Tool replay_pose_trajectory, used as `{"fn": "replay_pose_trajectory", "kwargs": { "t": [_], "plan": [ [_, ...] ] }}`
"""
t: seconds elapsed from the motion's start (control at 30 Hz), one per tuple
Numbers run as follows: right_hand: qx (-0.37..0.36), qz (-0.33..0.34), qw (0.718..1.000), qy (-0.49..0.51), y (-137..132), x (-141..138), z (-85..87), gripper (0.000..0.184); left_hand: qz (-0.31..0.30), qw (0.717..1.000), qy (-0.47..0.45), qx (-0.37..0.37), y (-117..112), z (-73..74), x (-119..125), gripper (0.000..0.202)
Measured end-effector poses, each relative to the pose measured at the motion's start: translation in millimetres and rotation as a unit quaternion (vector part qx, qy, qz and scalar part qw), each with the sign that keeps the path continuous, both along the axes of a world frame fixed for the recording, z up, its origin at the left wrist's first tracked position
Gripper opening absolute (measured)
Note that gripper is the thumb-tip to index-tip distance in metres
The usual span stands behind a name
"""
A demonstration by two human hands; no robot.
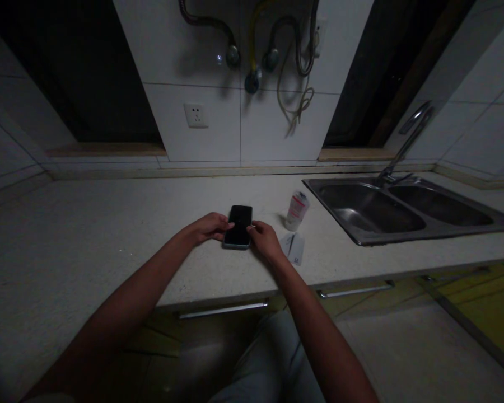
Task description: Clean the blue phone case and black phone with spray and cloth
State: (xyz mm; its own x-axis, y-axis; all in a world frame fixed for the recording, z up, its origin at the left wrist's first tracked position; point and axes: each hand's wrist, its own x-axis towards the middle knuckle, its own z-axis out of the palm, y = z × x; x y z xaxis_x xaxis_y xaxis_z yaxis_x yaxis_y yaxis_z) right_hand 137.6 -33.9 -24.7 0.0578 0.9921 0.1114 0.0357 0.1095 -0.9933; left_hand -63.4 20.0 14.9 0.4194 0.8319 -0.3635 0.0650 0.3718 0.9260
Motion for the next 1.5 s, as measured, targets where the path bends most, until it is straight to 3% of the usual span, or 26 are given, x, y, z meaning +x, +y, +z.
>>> {"fn": "replay_pose_trajectory", "kwargs": {
  "t": [0.17,0.3,0.47,0.6,0.67,0.73,0.93,1.17,1.33,1.43,1.5],
  "plan": [
    [0.021,0.086,0.996,-0.011,-4,0,2.2,0.045,-0.012,0.988,-0.146,-0.045,-7,1.7,10,0.021],
    [0.034,0.1,0.994,-0.006,-9,-4,4.9,0.05,0.006,0.972,-0.194,-0.131,-16,1.2,20,0.018],
    [0.119,0.032,0.985,-0.118,-10,-7,4.4,0.034,0.079,0.948,-0.252,-0.178,-16,-1.0,27,0.022],
    [0.181,-0.045,0.962,-0.2,-9,-4,4.8,0.037,0.128,0.933,-0.273,-0.195,-13,1.7,29,0.029],
    [0.182,-0.094,0.956,-0.209,-8,-1,4.8,0.038,0.142,0.924,-0.304,-0.184,-11,2.7,26,0.035],
    [0.155,-0.099,0.958,-0.222,-9,0,4.7,0.035,0.153,0.919,-0.321,-0.172,-9,2.6,23,0.041],
    [0.148,0.037,0.934,-0.324,-17,-4,10.5,0.029,0.129,0.927,-0.308,-0.169,-6,-0.5,18,0.044],
    [0.141,0.044,0.93,-0.336,-18,-4,12.7,0.032,0.126,0.928,-0.293,-0.194,-9,1.5,20,0.036],
    [0.142,0.044,0.929,-0.339,-17,-3,12.6,0.032,0.12,0.943,-0.251,-0.182,-7,3.9,21,0.031],
    [0.145,0.038,0.933,-0.328,-17,-3,12.0,0.03,0.121,0.961,-0.201,-0.148,-8,4.6,24,0.028],
    [0.144,0.033,0.934,-0.326,-16,-3,10.9,0.029,0.153,0.973,-0.148,-0.09,-10,2.9,27,0.023]
  ]
}}
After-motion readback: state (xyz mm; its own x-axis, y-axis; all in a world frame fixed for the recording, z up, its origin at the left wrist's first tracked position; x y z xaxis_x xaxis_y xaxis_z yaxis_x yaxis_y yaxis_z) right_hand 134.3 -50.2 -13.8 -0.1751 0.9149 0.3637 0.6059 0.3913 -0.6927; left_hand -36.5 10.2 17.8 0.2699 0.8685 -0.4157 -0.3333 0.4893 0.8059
